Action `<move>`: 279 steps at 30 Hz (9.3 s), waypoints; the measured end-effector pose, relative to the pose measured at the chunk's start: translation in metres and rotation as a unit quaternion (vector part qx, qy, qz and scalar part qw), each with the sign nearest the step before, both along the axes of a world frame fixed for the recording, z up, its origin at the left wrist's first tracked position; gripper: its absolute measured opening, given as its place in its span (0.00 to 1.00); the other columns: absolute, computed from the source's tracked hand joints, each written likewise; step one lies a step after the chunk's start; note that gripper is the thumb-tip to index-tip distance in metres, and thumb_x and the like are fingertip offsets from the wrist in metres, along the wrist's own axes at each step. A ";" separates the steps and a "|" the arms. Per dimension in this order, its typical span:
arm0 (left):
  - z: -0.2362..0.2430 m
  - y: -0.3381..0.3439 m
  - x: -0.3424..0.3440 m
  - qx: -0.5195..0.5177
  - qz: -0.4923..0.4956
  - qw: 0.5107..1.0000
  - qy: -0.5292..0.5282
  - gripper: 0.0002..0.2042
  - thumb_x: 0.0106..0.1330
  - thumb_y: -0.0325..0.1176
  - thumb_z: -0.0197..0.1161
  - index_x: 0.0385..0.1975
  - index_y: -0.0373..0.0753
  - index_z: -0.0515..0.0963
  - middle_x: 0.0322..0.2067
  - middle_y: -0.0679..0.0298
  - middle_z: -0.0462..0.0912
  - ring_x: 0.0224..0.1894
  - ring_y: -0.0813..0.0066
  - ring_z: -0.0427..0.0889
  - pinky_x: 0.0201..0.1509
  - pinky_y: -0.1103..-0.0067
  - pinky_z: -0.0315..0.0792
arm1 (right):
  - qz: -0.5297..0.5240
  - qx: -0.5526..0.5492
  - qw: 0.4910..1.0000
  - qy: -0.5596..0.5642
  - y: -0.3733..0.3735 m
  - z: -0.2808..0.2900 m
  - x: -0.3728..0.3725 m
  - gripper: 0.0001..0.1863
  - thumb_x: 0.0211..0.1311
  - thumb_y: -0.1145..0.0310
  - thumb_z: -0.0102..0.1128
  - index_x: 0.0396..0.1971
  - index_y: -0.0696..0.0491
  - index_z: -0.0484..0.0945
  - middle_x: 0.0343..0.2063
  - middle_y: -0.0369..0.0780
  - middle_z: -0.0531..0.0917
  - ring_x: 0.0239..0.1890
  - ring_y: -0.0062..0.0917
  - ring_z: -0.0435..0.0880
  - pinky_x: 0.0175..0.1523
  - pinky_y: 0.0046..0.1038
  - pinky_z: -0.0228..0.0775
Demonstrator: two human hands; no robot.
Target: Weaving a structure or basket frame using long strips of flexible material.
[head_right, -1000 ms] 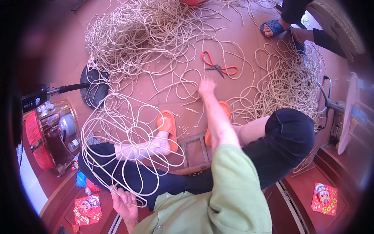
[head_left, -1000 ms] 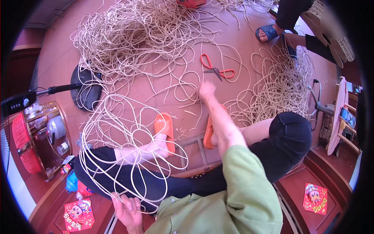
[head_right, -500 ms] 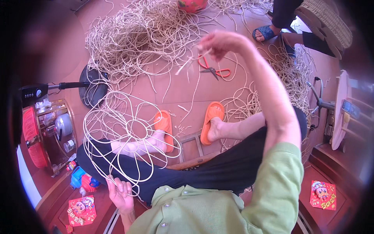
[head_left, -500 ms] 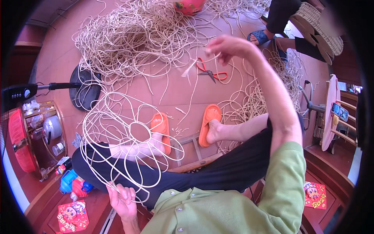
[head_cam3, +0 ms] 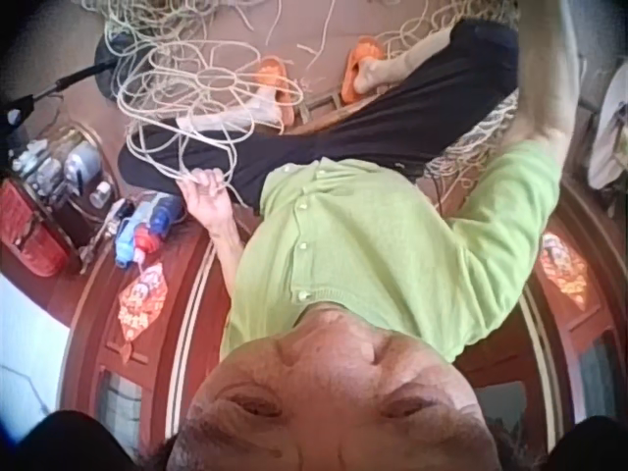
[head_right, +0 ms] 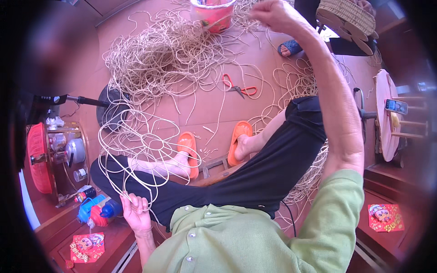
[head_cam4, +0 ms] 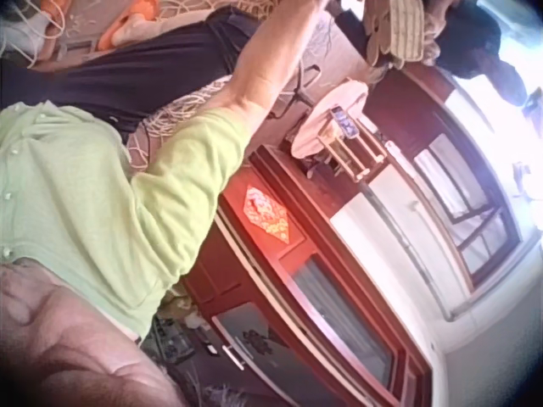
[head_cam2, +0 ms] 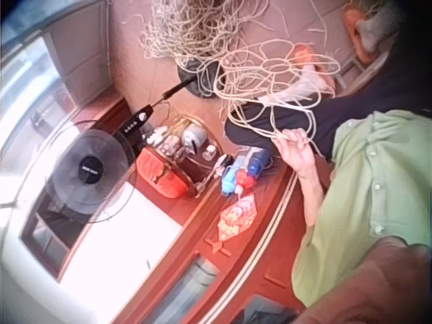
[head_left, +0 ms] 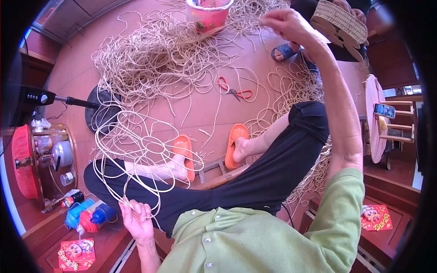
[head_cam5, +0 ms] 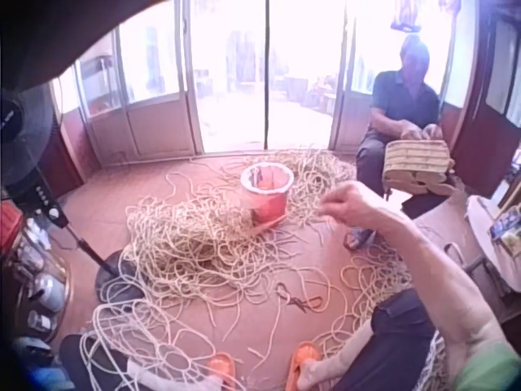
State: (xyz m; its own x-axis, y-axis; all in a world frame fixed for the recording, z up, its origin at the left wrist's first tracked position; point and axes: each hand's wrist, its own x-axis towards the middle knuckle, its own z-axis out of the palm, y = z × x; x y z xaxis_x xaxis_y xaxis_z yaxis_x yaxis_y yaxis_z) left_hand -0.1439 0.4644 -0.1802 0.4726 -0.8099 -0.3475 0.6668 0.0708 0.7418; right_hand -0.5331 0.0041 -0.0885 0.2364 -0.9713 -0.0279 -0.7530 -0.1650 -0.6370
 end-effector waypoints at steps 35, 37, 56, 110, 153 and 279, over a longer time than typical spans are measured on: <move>0.005 -0.041 -0.093 -0.056 -0.248 0.794 -0.552 0.11 0.76 0.27 0.53 0.54 0.33 0.73 0.60 0.49 0.75 0.61 0.57 0.78 0.65 0.69 0.71 | 0.260 -0.091 0.939 -0.204 0.307 -0.043 0.124 0.15 0.61 0.68 0.69 0.46 0.57 0.80 0.36 0.42 0.85 0.41 0.34 0.85 0.46 0.32 0.79; 0.005 -0.034 -0.098 -0.069 -0.256 0.776 -0.573 0.16 0.70 0.24 0.61 0.57 0.35 0.75 0.64 0.50 0.69 0.65 0.53 0.72 0.69 0.68 0.65 | 0.328 -0.102 0.914 -0.216 0.318 -0.046 0.137 0.15 0.65 0.67 0.66 0.48 0.57 0.78 0.40 0.43 0.83 0.45 0.33 0.84 0.51 0.33 0.76; -0.030 -0.160 -0.076 -0.007 -0.147 0.968 0.202 0.08 0.77 0.35 0.54 0.44 0.38 0.75 0.26 0.66 0.74 0.22 0.77 0.68 0.33 0.75 0.67 | -0.019 0.223 0.847 -0.482 0.377 -0.059 0.073 0.12 0.80 0.66 0.46 0.38 0.54 0.78 0.27 0.32 0.81 0.23 0.08 0.69 0.29 0.13 0.60; 0.072 -0.176 -0.083 -0.147 -0.129 0.653 -0.732 0.06 0.65 0.23 0.63 0.37 0.33 0.84 0.50 0.56 0.84 0.59 0.60 0.77 0.66 0.69 0.66 | -0.067 -0.059 0.969 -0.228 0.283 -0.080 0.077 0.14 0.71 0.70 0.57 0.53 0.53 0.81 0.43 0.48 0.87 0.42 0.37 0.89 0.44 0.33 0.81; 0.060 -0.187 -0.082 -0.198 -0.264 0.702 -0.631 0.05 0.64 0.28 0.68 0.37 0.42 0.88 0.36 0.69 0.91 0.56 0.72 0.83 0.72 0.61 0.58 | 0.109 -0.195 0.941 -0.254 0.338 -0.032 0.093 0.09 0.60 0.78 0.65 0.40 0.60 0.81 0.28 0.43 0.86 0.29 0.33 0.89 0.34 0.30 0.80; 0.044 -0.157 -0.135 -0.160 -0.092 0.705 -0.684 0.11 0.58 0.22 0.69 0.40 0.40 0.84 0.38 0.61 0.88 0.48 0.66 0.87 0.72 0.55 0.57 | 0.112 -0.156 0.951 -0.243 0.139 -0.056 0.089 0.12 0.62 0.59 0.70 0.32 0.54 0.86 0.23 0.39 0.83 0.26 0.26 0.83 0.35 0.30 0.73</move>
State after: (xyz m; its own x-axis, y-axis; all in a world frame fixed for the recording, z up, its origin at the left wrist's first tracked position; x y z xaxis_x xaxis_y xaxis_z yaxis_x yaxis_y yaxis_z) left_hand -0.2789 0.3074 -0.1359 0.0643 -0.8347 0.5469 -0.6387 0.3867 0.6653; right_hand -0.4441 0.1428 -0.1447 0.3492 -0.8383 0.4188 -0.3067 -0.5246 -0.7942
